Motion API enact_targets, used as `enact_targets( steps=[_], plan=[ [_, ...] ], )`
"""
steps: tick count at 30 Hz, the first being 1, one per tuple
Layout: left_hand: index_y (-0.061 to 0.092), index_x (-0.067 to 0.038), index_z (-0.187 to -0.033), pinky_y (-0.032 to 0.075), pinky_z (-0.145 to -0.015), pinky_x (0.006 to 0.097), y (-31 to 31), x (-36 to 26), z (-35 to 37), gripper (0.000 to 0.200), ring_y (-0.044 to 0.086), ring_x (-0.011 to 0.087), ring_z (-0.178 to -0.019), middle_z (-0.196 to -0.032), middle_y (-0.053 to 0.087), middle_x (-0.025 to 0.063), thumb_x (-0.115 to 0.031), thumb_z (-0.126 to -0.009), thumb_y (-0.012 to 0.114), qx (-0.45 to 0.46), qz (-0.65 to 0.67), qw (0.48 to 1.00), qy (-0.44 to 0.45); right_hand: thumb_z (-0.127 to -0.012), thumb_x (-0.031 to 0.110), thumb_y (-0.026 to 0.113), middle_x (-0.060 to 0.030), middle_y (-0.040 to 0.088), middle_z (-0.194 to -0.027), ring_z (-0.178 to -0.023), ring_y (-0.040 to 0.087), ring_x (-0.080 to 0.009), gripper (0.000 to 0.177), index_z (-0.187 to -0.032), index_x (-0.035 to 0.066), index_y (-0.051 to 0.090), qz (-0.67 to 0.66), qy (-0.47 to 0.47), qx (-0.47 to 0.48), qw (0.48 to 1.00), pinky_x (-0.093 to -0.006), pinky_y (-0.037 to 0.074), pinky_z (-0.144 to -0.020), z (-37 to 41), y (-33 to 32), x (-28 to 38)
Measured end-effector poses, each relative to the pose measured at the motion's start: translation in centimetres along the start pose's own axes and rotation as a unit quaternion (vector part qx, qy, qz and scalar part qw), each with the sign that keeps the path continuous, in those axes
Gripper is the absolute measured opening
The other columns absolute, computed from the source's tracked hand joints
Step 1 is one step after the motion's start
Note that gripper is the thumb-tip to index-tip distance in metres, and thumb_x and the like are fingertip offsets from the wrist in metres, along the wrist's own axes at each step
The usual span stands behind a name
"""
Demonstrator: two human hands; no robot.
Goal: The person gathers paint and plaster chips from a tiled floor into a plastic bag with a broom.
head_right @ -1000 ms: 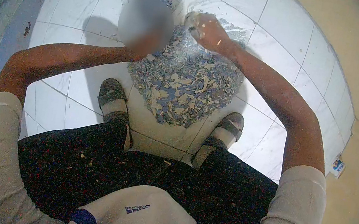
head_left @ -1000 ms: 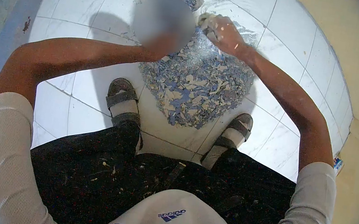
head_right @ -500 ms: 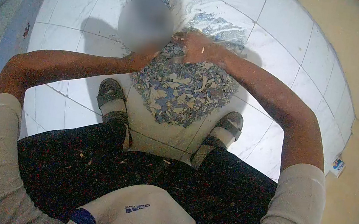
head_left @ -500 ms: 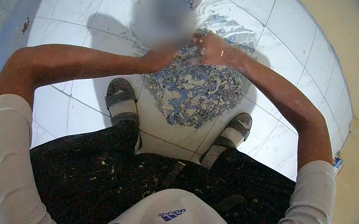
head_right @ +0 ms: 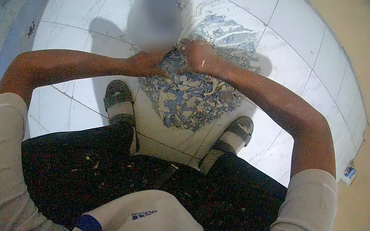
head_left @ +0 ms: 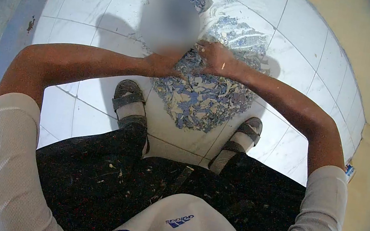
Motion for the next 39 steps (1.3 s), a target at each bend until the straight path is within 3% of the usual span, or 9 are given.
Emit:
enact_targets(
  steps=[5, 8, 10, 13, 16, 17, 26, 35, 39],
  plan=[
    [0.04, -0.004, -0.138, 0.044, -0.097, 0.0485, -0.8, -0.4, -0.2, 0.079, 0.056, 0.0396, -0.113, -0.123, 0.058, 0.0227, -0.037, -0.076, 0.077, 0.038, -0.067, 0.996, -0.038, -0.069, 0.056, 0.073, -0.0202, 0.056, -0.121, -0.107, 0.058, -0.0383, 0.077, -0.12, 0.001, 0.058, -0.015, -0.025, -0.036, 0.999, -0.0484, 0.049, -0.09, 0.4, -0.1, -0.2],
    [0.041, -0.004, -0.137, 0.045, -0.096, 0.0482, -1.7, -1.0, -0.4, 0.078, 0.057, 0.0395, -0.113, -0.123, 0.058, 0.0224, -0.039, -0.076, 0.076, 0.073, -0.042, 0.994, -0.064, -0.069, 0.053, 0.074, -0.0208, 0.055, -0.123, -0.112, 0.056, -0.038, 0.08, -0.126, 0.001, 0.053, 0.018, 0.035, 0.079, 0.996, -0.0478, 0.049, -0.092, 0.2, 0.1, 0.1],
    [0.041, -0.004, -0.137, 0.045, -0.096, 0.0479, -2.2, -1.4, -0.6, 0.078, 0.056, 0.0402, -0.113, -0.125, 0.057, 0.0227, -0.04, -0.077, 0.075, 0.095, -0.021, 0.993, -0.063, -0.068, 0.05, 0.076, -0.0205, 0.055, -0.123, -0.112, 0.057, -0.0379, 0.082, -0.129, 0.001, 0.051, 0.024, 0.014, 0.006, 1.0, -0.0474, 0.049, -0.093, 0.4, 0.2, 0.4],
    [0.039, -0.001, -0.137, 0.046, -0.096, 0.0474, -2.0, -0.9, -0.1, 0.08, 0.057, 0.0416, -0.112, -0.127, 0.054, 0.0251, -0.044, -0.079, 0.073, 0.084, -0.048, 0.995, -0.003, -0.068, 0.044, 0.078, -0.02, 0.055, -0.124, -0.111, 0.058, -0.038, 0.084, -0.133, 0.002, 0.047, 0.0, 0.044, 0.009, 0.999, -0.0475, 0.05, -0.092, 0.5, -0.6, 1.4],
    [0.044, 0.004, -0.121, 0.048, -0.085, 0.0497, -1.1, -1.1, -0.1, 0.071, 0.059, 0.0418, -0.103, -0.107, 0.06, 0.0259, -0.043, -0.077, 0.075, 0.0, -0.094, 0.993, 0.072, -0.069, 0.037, 0.078, -0.02, 0.055, -0.125, -0.107, 0.06, -0.0381, 0.078, -0.132, 0.001, 0.047, 0.014, 0.032, -0.041, 0.999, -0.0474, 0.051, -0.09, 0.8, -0.5, 1.8],
    [0.044, 0.004, -0.12, 0.049, -0.085, 0.0493, -1.0, -1.4, -0.2, 0.069, 0.059, 0.0416, -0.103, -0.107, 0.059, 0.0256, -0.043, -0.078, 0.074, 0.002, -0.104, 0.993, 0.053, -0.07, 0.035, 0.077, -0.0202, 0.055, -0.125, -0.106, 0.061, -0.0381, 0.075, -0.13, 0.001, 0.048, 0.028, 0.017, -0.076, 0.997, -0.0473, 0.051, -0.09, 1.0, -0.6, 2.0],
    [0.047, -0.001, -0.118, 0.05, -0.079, 0.0497, -1.2, -2.0, -0.5, 0.062, 0.063, 0.0413, -0.09, -0.096, 0.064, 0.023, -0.039, -0.078, 0.075, 0.009, -0.097, 0.995, -0.016, -0.075, 0.017, 0.07, -0.0172, 0.065, -0.099, -0.098, 0.064, -0.037, 0.04, -0.112, 0.004, 0.061, -0.016, 0.065, 0.092, 0.993, -0.0476, 0.053, -0.087, 0.1, -1.4, 2.7],
    [0.057, -0.006, -0.106, 0.049, -0.072, 0.0508, -1.0, -0.6, -0.7, 0.051, 0.064, 0.0405, -0.079, -0.08, 0.066, 0.0173, -0.039, -0.074, 0.078, -0.011, -0.081, 0.997, -0.015, -0.076, 0.012, 0.067, -0.0182, 0.063, -0.097, -0.089, 0.066, -0.0362, 0.031, -0.105, 0.002, 0.061, -0.024, 0.036, -0.022, 0.999, -0.0445, 0.057, -0.078, 0.2, 1.1, 2.1],
    [0.059, -0.006, -0.106, 0.049, -0.073, 0.0497, -1.3, -1.2, -0.6, 0.051, 0.065, 0.0392, -0.08, -0.083, 0.067, 0.0175, -0.039, -0.073, 0.079, -0.02, -0.071, 0.997, -0.026, -0.077, 0.01, 0.065, -0.0193, 0.062, -0.098, -0.089, 0.065, -0.0361, 0.029, -0.105, 0.002, 0.061, -0.012, 0.029, 0.005, 0.999, -0.0444, 0.056, -0.075, 0.1, 1.4, 2.1]
  ],
)
Point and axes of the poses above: each hand's wrist, its own z-axis away from the middle knuckle, its own y-axis out of the palm, x = y × z, the point moved 3 cm from there along -z, towards the middle knuckle
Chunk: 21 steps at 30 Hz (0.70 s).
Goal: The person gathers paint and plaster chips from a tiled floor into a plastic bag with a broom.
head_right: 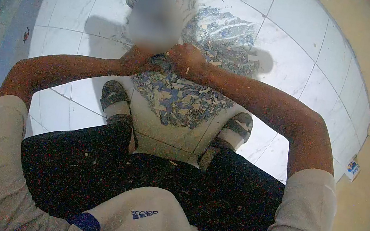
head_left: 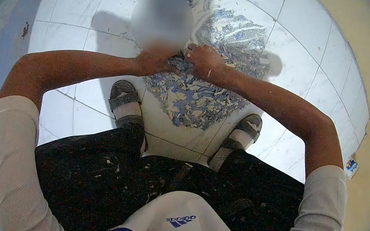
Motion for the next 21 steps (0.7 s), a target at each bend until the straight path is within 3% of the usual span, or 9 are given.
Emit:
enact_targets(
  steps=[4, 8, 11, 14, 21],
  plan=[
    [0.057, -0.01, -0.121, 0.047, -0.073, 0.0506, 0.2, 0.4, -0.1, 0.052, 0.064, 0.0395, -0.082, -0.088, 0.068, 0.0186, -0.036, -0.079, 0.073, 0.04, -0.023, 0.999, -0.001, -0.078, 0.011, 0.063, -0.0189, 0.062, -0.093, -0.087, 0.064, -0.0361, 0.029, -0.105, 0.002, 0.06, 0.004, -0.02, -0.025, 0.999, -0.0455, 0.054, -0.076, 0.0, 0.2, 0.0],
    [0.06, -0.01, -0.116, 0.048, -0.075, 0.0504, 0.2, 0.3, -0.1, 0.048, 0.065, 0.0387, -0.083, -0.087, 0.068, 0.0181, -0.037, -0.078, 0.073, 0.043, -0.022, 0.999, 0.002, -0.078, 0.013, 0.062, -0.0175, 0.062, -0.09, -0.087, 0.063, -0.0362, 0.028, -0.104, 0.002, 0.06, 0.021, -0.048, -0.047, 0.998, -0.0455, 0.052, -0.079, 0.4, -0.3, -0.1],
    [0.062, -0.01, -0.112, 0.049, -0.077, 0.0492, -0.2, 0.1, 0.1, 0.048, 0.065, 0.037, -0.086, -0.088, 0.068, 0.0172, -0.039, -0.076, 0.076, 0.034, -0.028, 0.999, 0.015, -0.073, 0.025, 0.075, -0.0178, 0.06, -0.1, -0.096, 0.061, -0.0369, 0.042, -0.104, 0.0, 0.06, -0.03, -0.04, -0.013, 0.999, -0.0456, 0.05, -0.084, 0.4, -0.3, -0.4],
    [0.06, -0.009, -0.114, 0.049, -0.078, 0.0489, 0.2, 0.6, 0.2, 0.048, 0.064, 0.0372, -0.087, -0.089, 0.067, 0.0173, -0.036, -0.077, 0.075, 0.017, -0.032, 0.997, 0.061, -0.078, 0.014, 0.06, -0.0167, 0.062, -0.09, -0.088, 0.063, -0.0351, 0.023, -0.098, 0.002, 0.061, -0.019, -0.09, -0.127, 0.988, -0.0456, 0.051, -0.078, 1.1, -0.5, -0.1],
    [0.06, -0.01, -0.118, 0.048, -0.079, 0.0492, -0.3, 0.4, -0.1, 0.047, 0.063, 0.0396, -0.088, -0.092, 0.067, 0.0193, -0.034, -0.079, 0.074, 0.051, -0.022, 0.997, 0.048, -0.084, 0.013, 0.055, -0.0193, 0.063, -0.095, -0.09, 0.063, -0.0369, 0.02, -0.099, 0.0, 0.061, 0.028, -0.048, -0.048, 0.997, -0.0452, 0.052, -0.079, 1.0, 0.1, 0.4]
  ],
)
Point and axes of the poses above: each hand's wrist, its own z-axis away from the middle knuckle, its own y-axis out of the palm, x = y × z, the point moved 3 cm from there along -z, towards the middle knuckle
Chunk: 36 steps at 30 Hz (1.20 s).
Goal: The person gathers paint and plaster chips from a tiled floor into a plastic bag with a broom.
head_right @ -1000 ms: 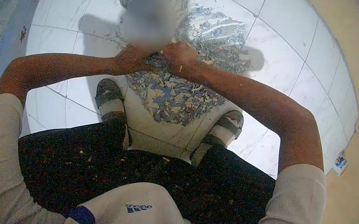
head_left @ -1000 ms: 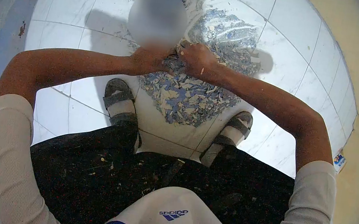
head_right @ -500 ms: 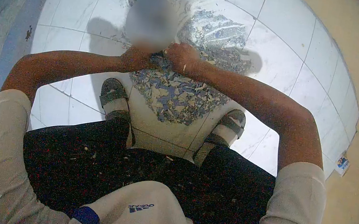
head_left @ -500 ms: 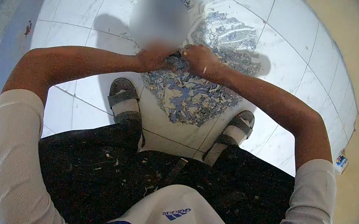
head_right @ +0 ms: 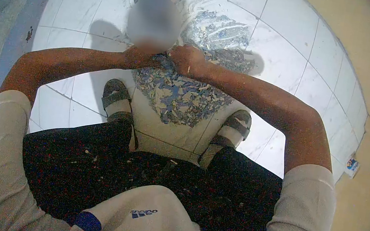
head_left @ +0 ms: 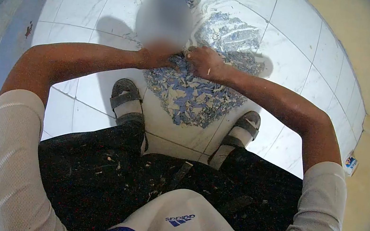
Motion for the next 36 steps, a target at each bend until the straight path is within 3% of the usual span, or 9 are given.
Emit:
enact_targets(
  steps=[2, 5, 14, 17, 23, 25, 28, 31, 36],
  plan=[
    [0.061, -0.011, -0.12, 0.049, -0.077, 0.0487, 0.0, 0.0, -0.1, 0.048, 0.064, 0.0402, -0.086, -0.092, 0.067, 0.0201, -0.033, -0.079, 0.073, -0.003, 0.005, 1.0, 0.002, -0.087, 0.013, 0.053, -0.0199, 0.063, -0.098, -0.092, 0.063, -0.0371, 0.021, -0.101, 0.0, 0.061, -0.029, 0.01, -0.002, 1.0, -0.046, 0.052, -0.081, 0.0, -0.5, 0.3],
    [0.061, -0.012, -0.122, 0.05, -0.076, 0.0478, 0.0, 0.2, -0.1, 0.05, 0.065, 0.0392, -0.084, -0.089, 0.067, 0.0198, -0.033, -0.078, 0.074, -0.019, 0.014, 1.0, 0.019, -0.089, 0.014, 0.054, -0.0192, 0.064, -0.101, -0.095, 0.064, -0.0366, 0.021, -0.103, 0.001, 0.062, 0.008, 0.078, 0.13, 0.988, -0.0471, 0.052, -0.083, -0.5, -0.8, 1.0],
    [0.053, -0.017, -0.135, 0.051, -0.074, 0.0462, 0.3, 0.6, -0.5, 0.063, 0.066, 0.0374, -0.081, -0.091, 0.068, 0.0185, -0.034, -0.078, 0.074, 0.012, -0.028, 1.0, 0.003, -0.086, 0.011, 0.059, -0.0198, 0.065, -0.099, -0.093, 0.065, -0.0363, 0.019, -0.103, 0.003, 0.062, 0.015, 0.072, 0.175, 0.982, -0.0468, 0.055, -0.077, -0.9, -0.8, 0.8],
    [0.052, -0.017, -0.136, 0.051, -0.073, 0.046, 0.2, 0.6, -0.6, 0.063, 0.066, 0.0373, -0.08, -0.09, 0.068, 0.0176, -0.031, -0.079, 0.074, 0.009, -0.027, 0.999, 0.021, -0.083, 0.011, 0.062, -0.0187, 0.066, -0.097, -0.093, 0.066, -0.0352, 0.02, -0.101, 0.003, 0.063, 0.016, 0.021, 0.094, 0.995, -0.0466, 0.055, -0.076, -0.3, -1.0, 0.6],
    [0.058, -0.011, -0.121, 0.051, -0.078, 0.0464, 0.1, 1.1, -0.7, 0.048, 0.065, 0.037, -0.087, -0.093, 0.068, 0.0157, -0.031, -0.08, 0.073, 0.041, -0.062, 0.996, 0.051, -0.082, 0.011, 0.063, -0.0169, 0.064, -0.098, -0.098, 0.063, -0.035, 0.019, -0.099, 0.003, 0.061, 0.023, 0.079, 0.163, 0.983, -0.0452, 0.052, -0.084, -0.4, -0.6, 0.5],
    [0.058, -0.011, -0.118, 0.05, -0.081, 0.0471, 0.1, 1.5, -1.0, 0.046, 0.064, 0.0364, -0.093, -0.096, 0.067, 0.0148, -0.034, -0.081, 0.072, 0.029, -0.059, 0.994, 0.086, -0.082, 0.011, 0.062, -0.0169, 0.064, -0.101, -0.1, 0.063, -0.0344, 0.021, -0.102, 0.003, 0.062, 0.043, 0.055, 0.109, 0.992, -0.0444, 0.052, -0.086, 0.0, -0.4, 0.7],
    [0.056, -0.011, -0.122, 0.048, -0.087, 0.0477, -1.2, -0.5, -0.5, 0.053, 0.059, 0.0372, -0.106, -0.111, 0.062, 0.0162, -0.038, -0.079, 0.073, 0.066, -0.096, 0.993, 0.033, -0.082, 0.013, 0.062, -0.0171, 0.063, -0.103, -0.102, 0.063, -0.0335, 0.024, -0.105, 0.003, 0.062, 0.052, 0.056, 0.075, 0.994, -0.0433, 0.051, -0.087, 0.3, -0.6, 0.9],
    [0.053, -0.01, -0.125, 0.046, -0.09, 0.047, 0.4, 0.8, -0.4, 0.061, 0.054, 0.0386, -0.113, -0.123, 0.054, 0.0184, -0.04, -0.077, 0.074, -0.047, -0.162, 0.979, 0.117, -0.081, 0.014, 0.062, -0.0174, 0.063, -0.103, -0.101, 0.062, -0.0334, 0.027, -0.106, 0.003, 0.062, 0.022, 0.043, 0.054, 0.997, -0.0424, 0.051, -0.086, 0.2, -0.7, 0.1],
    [0.051, -0.008, -0.127, 0.045, -0.094, 0.0477, 0.1, -0.1, -0.2, 0.066, 0.051, 0.0397, -0.114, -0.125, 0.05, 0.0202, -0.038, -0.075, 0.076, 0.044, -0.122, 0.992, -0.007, -0.076, 0.019, 0.067, -0.017, 0.064, -0.096, -0.094, 0.063, -0.0341, 0.026, -0.097, 0.002, 0.063, 0.017, 0.061, 0.035, 0.997, -0.0418, 0.052, -0.081, 0.7, -0.5, -0.8]
  ],
)
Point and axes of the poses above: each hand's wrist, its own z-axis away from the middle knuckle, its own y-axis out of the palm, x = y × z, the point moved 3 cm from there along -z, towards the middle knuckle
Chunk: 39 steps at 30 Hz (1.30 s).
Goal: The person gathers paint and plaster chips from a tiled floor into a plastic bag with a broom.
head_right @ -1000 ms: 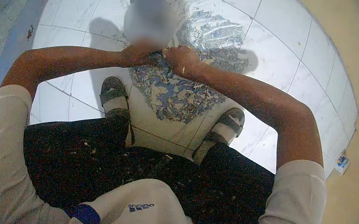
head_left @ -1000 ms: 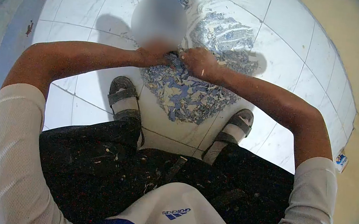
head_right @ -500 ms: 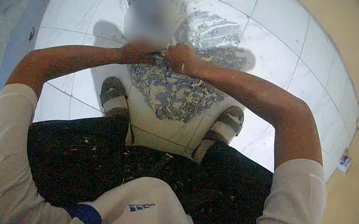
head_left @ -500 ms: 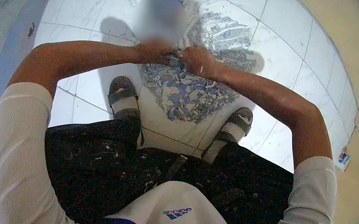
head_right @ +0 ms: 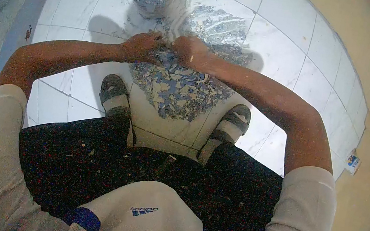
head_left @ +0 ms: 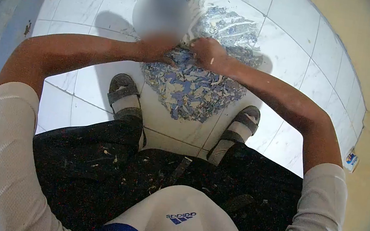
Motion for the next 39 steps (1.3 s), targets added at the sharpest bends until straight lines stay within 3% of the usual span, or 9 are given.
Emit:
enact_targets(
  steps=[5, 8, 17, 23, 26, 29, 34, 37, 39],
  plan=[
    [0.053, -0.006, -0.125, 0.043, -0.097, 0.0498, 0.1, 0.1, -0.2, 0.062, 0.05, 0.0418, -0.115, -0.123, 0.051, 0.0233, -0.033, -0.075, 0.077, -0.002, 0.065, 0.998, -0.009, -0.082, 0.012, 0.061, -0.0193, 0.066, -0.099, -0.091, 0.066, -0.0363, 0.021, -0.099, 0.003, 0.067, -0.051, -0.013, -0.091, 0.994, -0.044, 0.056, -0.077, 0.3, 0.7, -0.4],
    [0.056, -0.006, -0.123, 0.042, -0.098, 0.0497, -0.2, 0.1, -0.4, 0.058, 0.05, 0.0427, -0.116, -0.122, 0.051, 0.0249, -0.033, -0.075, 0.077, 0.011, 0.098, 0.995, -0.015, -0.085, 0.013, 0.057, -0.0196, 0.067, -0.094, -0.091, 0.068, -0.0364, 0.02, -0.097, 0.003, 0.069, -0.027, 0.039, 0.057, 0.997, -0.0437, 0.058, -0.077, -0.6, -0.8, 0.9],
    [0.056, -0.006, -0.123, 0.041, -0.099, 0.0488, 0.3, 0.6, -0.7, 0.057, 0.05, 0.043, -0.115, -0.122, 0.05, 0.0254, -0.034, -0.077, 0.075, 0.029, 0.105, 0.994, -0.026, -0.085, 0.01, 0.056, -0.0205, 0.066, -0.096, -0.094, 0.067, -0.0369, 0.018, -0.098, 0.003, 0.066, 0.0, -0.009, 0.129, 0.992, -0.0451, 0.057, -0.08, -1.3, -1.1, 1.1],
    [0.058, -0.006, -0.119, 0.042, -0.096, 0.0485, 0.1, 0.3, -0.6, 0.049, 0.051, 0.0417, -0.111, -0.116, 0.051, 0.0226, -0.03, -0.079, 0.074, -0.008, 0.109, 0.994, 0.009, -0.084, 0.011, 0.057, -0.0184, 0.064, -0.097, -0.094, 0.065, -0.0361, 0.021, -0.103, 0.004, 0.063, -0.004, 0.008, 0.081, 0.997, -0.0469, 0.054, -0.08, 0.1, -0.6, 1.2],
    [0.058, -0.006, -0.12, 0.04, -0.1, 0.0481, -0.3, -0.1, -0.6, 0.048, 0.049, 0.0419, -0.116, -0.123, 0.05, 0.0234, -0.029, -0.08, 0.073, 0.034, 0.119, 0.992, -0.032, -0.082, 0.011, 0.058, -0.0177, 0.064, -0.095, -0.093, 0.064, -0.0359, 0.02, -0.101, 0.005, 0.062, -0.015, -0.02, -0.03, 0.999, -0.0469, 0.052, -0.08, 0.8, -0.1, 1.2],
    [0.058, -0.008, -0.123, 0.036, -0.104, 0.0481, -0.6, -0.7, -0.3, 0.048, 0.045, 0.0417, -0.121, -0.128, 0.048, 0.0241, -0.028, -0.081, 0.072, 0.033, 0.126, 0.99, -0.057, -0.082, 0.012, 0.058, -0.0176, 0.063, -0.094, -0.091, 0.063, -0.0366, 0.018, -0.098, 0.004, 0.063, -0.034, -0.007, 0.048, 0.998, -0.0454, 0.051, -0.079, 0.9, -0.6, 1.0],
    [0.059, -0.01, -0.123, 0.033, -0.107, 0.0487, -0.8, -1.2, 0.3, 0.047, 0.044, 0.0413, -0.123, -0.129, 0.049, 0.024, -0.026, -0.081, 0.072, 0.007, 0.115, 0.991, -0.069, -0.075, 0.012, 0.066, -0.0186, 0.066, -0.077, -0.076, 0.068, -0.0341, 0.016, -0.081, -0.003, 0.065, -0.016, -0.051, -0.153, 0.987, -0.0431, 0.055, -0.068, 0.4, 0.9, 0.3],
    [0.065, -0.007, -0.112, 0.045, -0.088, 0.0483, -0.7, -0.8, 0.6, 0.043, 0.055, 0.0368, -0.098, -0.099, 0.056, 0.0181, -0.016, -0.071, 0.075, -0.122, 0.1, 0.987, -0.012, -0.074, 0.012, 0.068, -0.0198, 0.066, -0.08, -0.077, 0.067, -0.0349, 0.018, -0.084, -0.003, 0.066, -0.041, 0.008, -0.107, 0.993, -0.043, 0.055, -0.071, 0.4, -1.2, 1.0],
    [0.067, -0.006, -0.108, 0.045, -0.087, 0.0483, -1.5, -0.5, 0.7, 0.04, 0.055, 0.0369, -0.097, -0.096, 0.056, 0.0183, -0.016, -0.07, 0.075, -0.133, 0.102, 0.986, -0.013, -0.074, 0.012, 0.07, -0.0197, 0.067, -0.083, -0.079, 0.067, -0.0352, 0.02, -0.089, -0.001, 0.067, -0.054, 0.064, -0.059, 0.995, -0.0426, 0.054, -0.074, 0.2, -2.9, 1.5]
  ],
)
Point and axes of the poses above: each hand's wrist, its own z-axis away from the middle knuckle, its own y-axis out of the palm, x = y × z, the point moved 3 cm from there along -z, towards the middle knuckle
